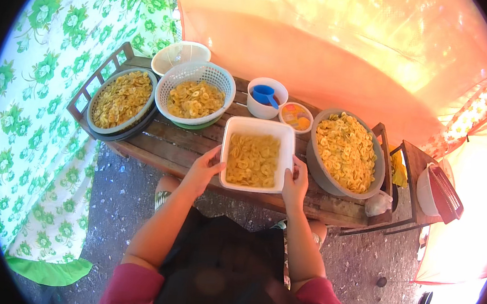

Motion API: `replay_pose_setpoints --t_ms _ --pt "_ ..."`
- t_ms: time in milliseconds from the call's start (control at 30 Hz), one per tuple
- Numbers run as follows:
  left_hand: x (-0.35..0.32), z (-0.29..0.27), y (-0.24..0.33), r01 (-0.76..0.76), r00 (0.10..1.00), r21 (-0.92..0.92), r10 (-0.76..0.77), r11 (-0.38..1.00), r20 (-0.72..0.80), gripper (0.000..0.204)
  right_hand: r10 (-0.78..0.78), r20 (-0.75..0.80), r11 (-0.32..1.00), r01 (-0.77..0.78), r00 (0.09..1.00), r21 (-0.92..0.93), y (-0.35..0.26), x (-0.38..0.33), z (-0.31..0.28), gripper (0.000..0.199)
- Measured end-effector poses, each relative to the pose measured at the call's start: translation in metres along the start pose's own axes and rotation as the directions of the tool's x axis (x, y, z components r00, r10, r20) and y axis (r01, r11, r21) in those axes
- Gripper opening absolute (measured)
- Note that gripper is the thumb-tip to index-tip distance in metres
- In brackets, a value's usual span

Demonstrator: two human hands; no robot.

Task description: The person transfers yellow chips from a large bowl into a white rectangular container, then pours a dark liquid from a small bowl into the container using a blue scoop. They shake the container to mix the contents and repeat the process with additional chips and liquid.

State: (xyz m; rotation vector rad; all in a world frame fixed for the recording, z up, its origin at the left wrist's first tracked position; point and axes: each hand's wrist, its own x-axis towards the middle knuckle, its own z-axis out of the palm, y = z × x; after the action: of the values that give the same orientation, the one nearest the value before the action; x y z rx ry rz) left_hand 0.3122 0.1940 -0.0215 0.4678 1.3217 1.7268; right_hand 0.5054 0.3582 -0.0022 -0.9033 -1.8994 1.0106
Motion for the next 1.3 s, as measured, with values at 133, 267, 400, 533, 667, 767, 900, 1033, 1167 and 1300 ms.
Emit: replay_pose_setpoints --t_ms 133,267,400,533,667,767,900,1033,1167,1300 --pt "0.004 -0.005 0.005 -0.103 0.994 -0.047 0.103 0.994 0.018 0.057 0.066 0.038 0.998 -0.065 0.997 -0.023 -0.001 0.0 0.005 0.038" --pt "0.005 -0.008 0.009 -0.054 0.998 -0.019 0.055 0.998 0.033 0.055 0.004 -0.017 1.0 -0.003 1.0 0.005 -0.002 0.002 0.009 0.04" --pt "0.007 -0.012 0.014 -0.139 0.99 -0.01 0.14 0.99 0.028 0.055 0.056 0.04 0.997 -0.054 0.998 -0.049 -0.004 0.002 0.012 0.039" --pt "0.008 -0.014 0.015 -0.06 0.997 0.023 0.059 0.998 0.045 0.056 -0.009 -0.009 1.0 0.009 1.0 0.016 -0.005 0.003 0.016 0.039" --pt "0.009 -0.016 0.016 -0.164 0.986 -0.058 0.166 0.985 0.034 0.055 0.046 0.025 0.998 -0.045 0.999 -0.046 -0.008 0.0 0.018 0.038" --pt "0.009 -0.018 0.017 -0.032 0.999 0.048 0.032 0.998 0.015 0.055 0.143 0.064 0.989 -0.141 0.988 -0.041 -0.012 0.001 0.019 0.038" --pt "0.007 -0.018 0.017 -0.231 0.972 -0.014 0.232 0.973 0.033 0.055 -0.009 -0.034 0.999 0.01 0.999 0.032 -0.018 -0.001 0.019 0.038" --pt "0.007 -0.015 0.018 -0.008 0.999 0.033 0.007 0.999 0.048 0.056 0.1 0.058 0.994 -0.098 0.993 -0.039 -0.019 0.001 0.014 0.037" --pt "0.006 -0.01 0.018 -0.221 0.973 -0.027 0.222 0.975 0.054 0.057 -0.06 -0.076 0.998 0.061 0.995 0.013 -0.017 -0.001 0.012 0.037" --pt "0.012 -0.009 0.02 0.008 0.999 0.045 -0.009 0.999 0.034 0.055 0.085 0.027 0.996 -0.085 0.996 -0.011 -0.015 0.004 0.01 0.038"
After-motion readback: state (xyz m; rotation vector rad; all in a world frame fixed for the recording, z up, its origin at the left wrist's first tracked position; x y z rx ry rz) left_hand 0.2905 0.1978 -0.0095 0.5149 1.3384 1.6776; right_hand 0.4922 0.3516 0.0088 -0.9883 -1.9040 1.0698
